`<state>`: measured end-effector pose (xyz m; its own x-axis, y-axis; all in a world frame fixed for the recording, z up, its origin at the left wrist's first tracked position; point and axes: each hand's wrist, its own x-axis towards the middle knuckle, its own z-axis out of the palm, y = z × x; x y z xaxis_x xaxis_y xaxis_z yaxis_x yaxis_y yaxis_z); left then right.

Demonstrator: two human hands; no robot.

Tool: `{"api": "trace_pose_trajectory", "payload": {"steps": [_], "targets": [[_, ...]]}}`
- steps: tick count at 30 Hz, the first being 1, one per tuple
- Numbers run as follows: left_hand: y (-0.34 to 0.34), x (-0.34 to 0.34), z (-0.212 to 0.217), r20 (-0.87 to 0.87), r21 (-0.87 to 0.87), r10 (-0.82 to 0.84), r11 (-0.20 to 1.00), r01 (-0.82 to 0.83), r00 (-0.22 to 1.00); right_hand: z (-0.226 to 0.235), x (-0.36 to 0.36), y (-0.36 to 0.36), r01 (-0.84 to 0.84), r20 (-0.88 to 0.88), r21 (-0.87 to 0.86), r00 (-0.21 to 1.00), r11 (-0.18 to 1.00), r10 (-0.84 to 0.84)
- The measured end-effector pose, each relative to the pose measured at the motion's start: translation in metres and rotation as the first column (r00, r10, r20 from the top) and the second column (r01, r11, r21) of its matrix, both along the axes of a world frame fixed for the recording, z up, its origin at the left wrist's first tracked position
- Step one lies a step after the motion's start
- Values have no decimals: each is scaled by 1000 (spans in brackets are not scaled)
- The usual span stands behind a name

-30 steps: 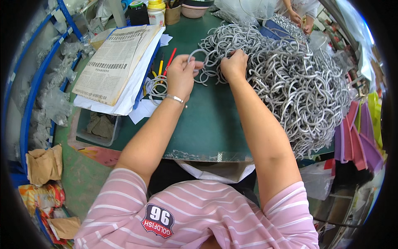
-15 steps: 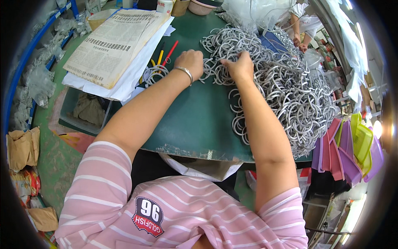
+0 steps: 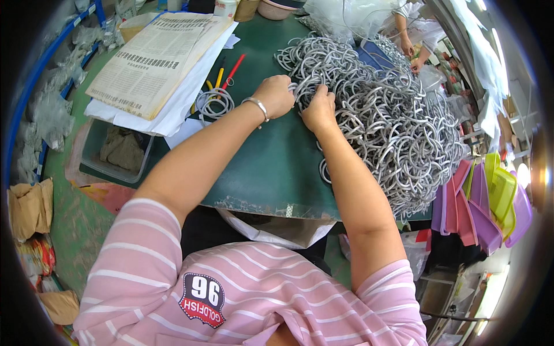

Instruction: The person sorts through a large pile of interlocking grey rings by hand, separating individual pieces and small connected segments and placing them into a bag.

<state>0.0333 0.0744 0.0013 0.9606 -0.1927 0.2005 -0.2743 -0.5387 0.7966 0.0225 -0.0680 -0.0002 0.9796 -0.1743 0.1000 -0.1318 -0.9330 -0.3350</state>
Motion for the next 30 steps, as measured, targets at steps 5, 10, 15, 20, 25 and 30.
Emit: {"api": "trace_pose_trajectory", "payload": {"steps": [5,10,15,20,25,30], "targets": [[-12,-8,-31,-291,-486,38,855,-182,956,-8,1,4,0,106,-147,994,989,16],[-14,11,-21,-364,-371,124,890,-266,923,8,16,-3,-84,-72,-330,995,940,64],[-9,59,-18,-220,-237,204,937,-256,954,70,35,18,-471,-481,-532,852,704,207],[-23,48,0,-24,-749,190,647,-144,981,99,63,-16,-696,-617,-390,683,603,390],[-18,40,-39,-282,-445,117,863,-238,952,83,69,-26,-754,-725,-338,590,564,354],[-6,30,-15,-318,-686,-54,702,-190,947,91,69,-21,-647,-575,-343,718,682,392]]}}
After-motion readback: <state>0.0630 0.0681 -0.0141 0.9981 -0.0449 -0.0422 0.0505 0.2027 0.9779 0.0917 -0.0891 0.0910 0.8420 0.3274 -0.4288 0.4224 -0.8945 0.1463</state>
